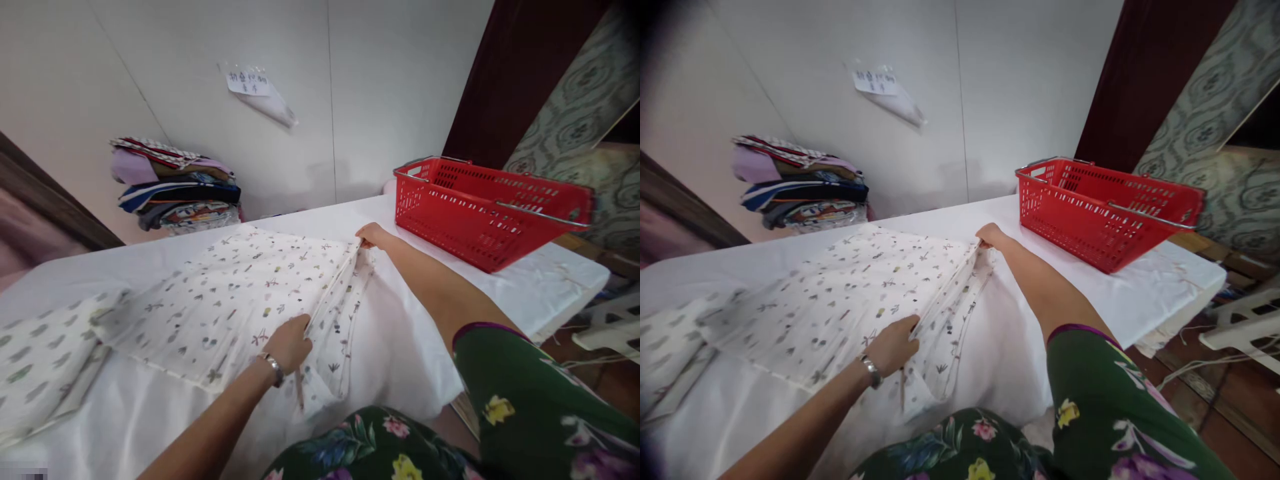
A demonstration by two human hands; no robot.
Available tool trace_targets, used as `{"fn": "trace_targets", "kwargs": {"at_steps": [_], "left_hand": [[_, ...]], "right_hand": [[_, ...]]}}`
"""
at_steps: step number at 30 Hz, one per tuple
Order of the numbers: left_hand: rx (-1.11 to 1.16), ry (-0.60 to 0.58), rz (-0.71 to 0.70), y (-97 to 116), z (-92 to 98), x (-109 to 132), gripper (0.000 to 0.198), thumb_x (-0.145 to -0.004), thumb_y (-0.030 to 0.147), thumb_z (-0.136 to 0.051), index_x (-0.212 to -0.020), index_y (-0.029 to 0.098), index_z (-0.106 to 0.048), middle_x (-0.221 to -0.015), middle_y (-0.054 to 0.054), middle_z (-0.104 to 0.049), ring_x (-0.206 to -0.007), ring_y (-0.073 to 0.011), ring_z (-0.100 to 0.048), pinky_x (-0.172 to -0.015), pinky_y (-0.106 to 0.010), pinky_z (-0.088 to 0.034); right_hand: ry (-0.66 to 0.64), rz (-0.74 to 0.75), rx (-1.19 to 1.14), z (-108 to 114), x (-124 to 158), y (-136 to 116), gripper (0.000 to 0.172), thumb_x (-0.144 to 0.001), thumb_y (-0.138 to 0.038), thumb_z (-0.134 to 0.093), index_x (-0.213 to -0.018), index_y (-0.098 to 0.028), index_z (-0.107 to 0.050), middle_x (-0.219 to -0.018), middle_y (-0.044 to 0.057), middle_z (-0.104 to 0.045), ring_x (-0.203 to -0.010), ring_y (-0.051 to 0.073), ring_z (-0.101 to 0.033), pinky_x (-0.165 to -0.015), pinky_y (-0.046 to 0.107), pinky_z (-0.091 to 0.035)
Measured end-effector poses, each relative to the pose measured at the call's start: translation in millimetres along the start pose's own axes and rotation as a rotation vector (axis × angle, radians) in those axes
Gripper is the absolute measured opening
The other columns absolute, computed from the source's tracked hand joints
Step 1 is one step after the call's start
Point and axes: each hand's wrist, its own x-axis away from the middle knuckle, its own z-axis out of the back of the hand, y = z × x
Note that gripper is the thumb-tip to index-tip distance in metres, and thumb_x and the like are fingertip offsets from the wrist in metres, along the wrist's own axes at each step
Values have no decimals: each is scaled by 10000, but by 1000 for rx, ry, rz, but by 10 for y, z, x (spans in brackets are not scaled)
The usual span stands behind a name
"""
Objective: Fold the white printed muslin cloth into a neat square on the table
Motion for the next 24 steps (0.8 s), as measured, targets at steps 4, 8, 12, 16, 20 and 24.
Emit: {"fn": "trace_targets", "kwargs": {"at_steps": [4, 8, 12, 16, 20, 24], "left_hand": [[26, 169, 57, -119, 384, 267, 206, -746, 146, -391, -901, 202, -515, -887, -33, -611, -819, -185, -580, -709, -284, -409], [39, 249, 22, -21, 359, 497, 382, -756, 158, -394, -1128, 210, -466, -1078, -41, -579, -867, -176, -586, -755, -290, -423], [2, 81, -70, 159, -48, 509, 533, -711, 121, -412, -1235, 219, -404, -1224, -62, -517, -932, -195, -591, -786, -319, -432], [-39, 8, -119, 256, -260, 444, 562, -711, 128, -399, -1264, 228, -377, -1211, -71, -527, -879, -220, -607, -737, -360, -449], [-51, 13, -162, 296, -253, 446, 638, -699, 112, -389, -1323, 225, -317, -1185, -71, -541, -876, -220, -605, -734, -363, -455], [-86, -9, -186, 338, -290, 467, 677, -699, 104, -394, -1358, 216, -291, -1159, -83, -549, -891, -208, -600, -738, -340, -456]], "right_hand": [[-49, 176, -81, -83, -107, -338, 135, -810, -167, -583, -934, -177, -634, -607, -13, -626, -527, 63, -576, -565, 178, -498], [-79, 197, -49, -92, -156, -312, 170, -819, -147, -554, -970, -182, -624, -673, -9, -644, -559, 52, -589, -582, 163, -492], [-27, 49, 90, -12, -115, 121, 224, -761, -71, -588, -981, -100, -616, -542, -10, -586, -450, 81, -545, -491, 190, -464], [47, -71, 206, 122, -28, 463, 320, -804, -118, -582, -1121, -97, -544, -667, 9, -614, -500, 92, -558, -499, 215, -474], [51, -94, 276, 182, 12, 528, 283, -883, -264, -521, -1134, -133, -518, -908, 33, -608, -680, 97, -594, -590, 244, -517], [40, -100, 363, 166, -11, 528, 319, -883, -247, -521, -1182, -140, -488, -952, 44, -603, -711, 104, -600, -607, 248, -525]]}}
